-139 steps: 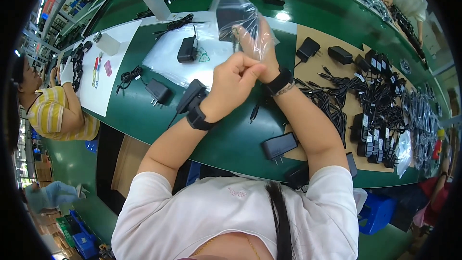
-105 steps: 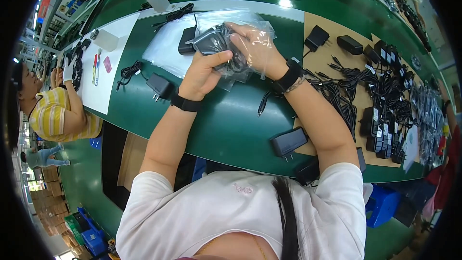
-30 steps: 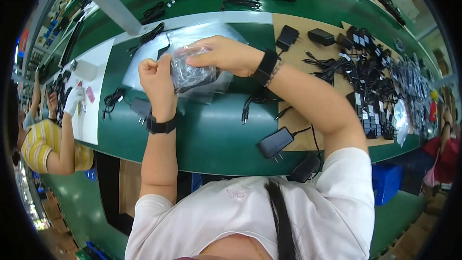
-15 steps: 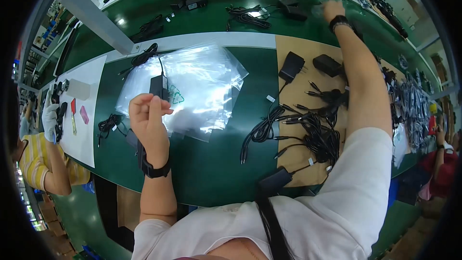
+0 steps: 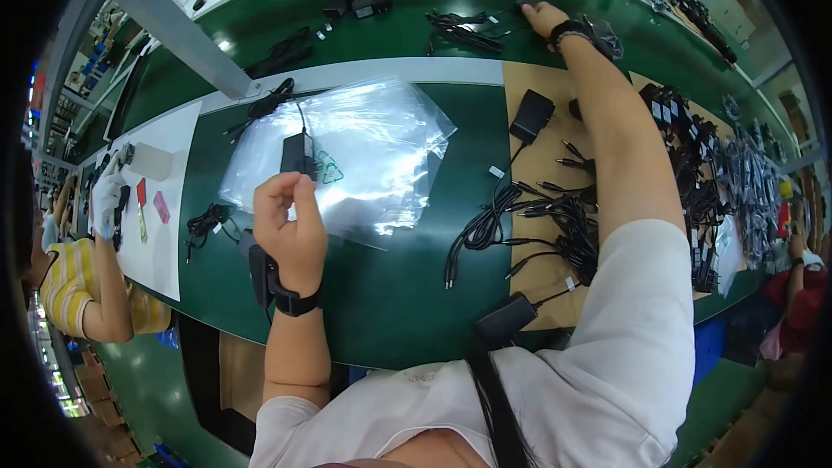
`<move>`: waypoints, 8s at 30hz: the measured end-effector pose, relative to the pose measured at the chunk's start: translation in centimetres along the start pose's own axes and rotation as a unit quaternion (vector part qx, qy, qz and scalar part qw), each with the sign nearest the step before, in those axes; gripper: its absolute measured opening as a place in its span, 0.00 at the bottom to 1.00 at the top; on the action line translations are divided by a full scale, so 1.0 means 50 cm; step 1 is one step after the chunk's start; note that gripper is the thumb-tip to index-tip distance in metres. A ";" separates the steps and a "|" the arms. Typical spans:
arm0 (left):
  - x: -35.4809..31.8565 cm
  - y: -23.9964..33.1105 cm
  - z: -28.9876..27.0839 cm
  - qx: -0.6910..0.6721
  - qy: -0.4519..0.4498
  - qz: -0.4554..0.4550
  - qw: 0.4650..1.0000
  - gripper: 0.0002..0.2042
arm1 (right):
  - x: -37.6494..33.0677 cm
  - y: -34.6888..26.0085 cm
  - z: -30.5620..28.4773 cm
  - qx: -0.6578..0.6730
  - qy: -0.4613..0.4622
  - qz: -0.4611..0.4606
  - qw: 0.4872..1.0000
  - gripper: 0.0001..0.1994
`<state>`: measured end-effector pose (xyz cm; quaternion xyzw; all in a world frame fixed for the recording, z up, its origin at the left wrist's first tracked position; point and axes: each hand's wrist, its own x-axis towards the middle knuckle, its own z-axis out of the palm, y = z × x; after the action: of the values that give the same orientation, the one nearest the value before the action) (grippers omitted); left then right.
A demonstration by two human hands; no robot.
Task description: The person picks up a power adapter, wraps its cord around the body, and places the unit into a plastic bag, repeating this process for several adapters.
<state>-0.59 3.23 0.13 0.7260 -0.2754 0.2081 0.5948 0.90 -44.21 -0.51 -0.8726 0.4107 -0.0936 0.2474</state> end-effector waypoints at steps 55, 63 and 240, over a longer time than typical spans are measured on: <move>0.015 0.074 0.043 -0.240 -0.087 -0.187 0.949 0.18 | -0.612 -0.271 0.094 0.542 -0.212 -0.301 0.756 0.20; 0.000 0.043 0.033 -0.285 -0.080 -0.201 0.934 0.17 | -0.626 -0.260 0.136 0.533 -0.289 -0.302 0.736 0.28; -0.030 0.085 0.060 0.044 -0.189 0.074 0.978 0.04 | -0.618 -0.217 0.099 0.374 -0.244 -0.152 0.882 0.22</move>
<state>-4.55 -0.08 1.77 0.7553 -0.4264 0.1219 0.4825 -9.95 -12.98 1.97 -0.7625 0.1338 -0.0609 0.6300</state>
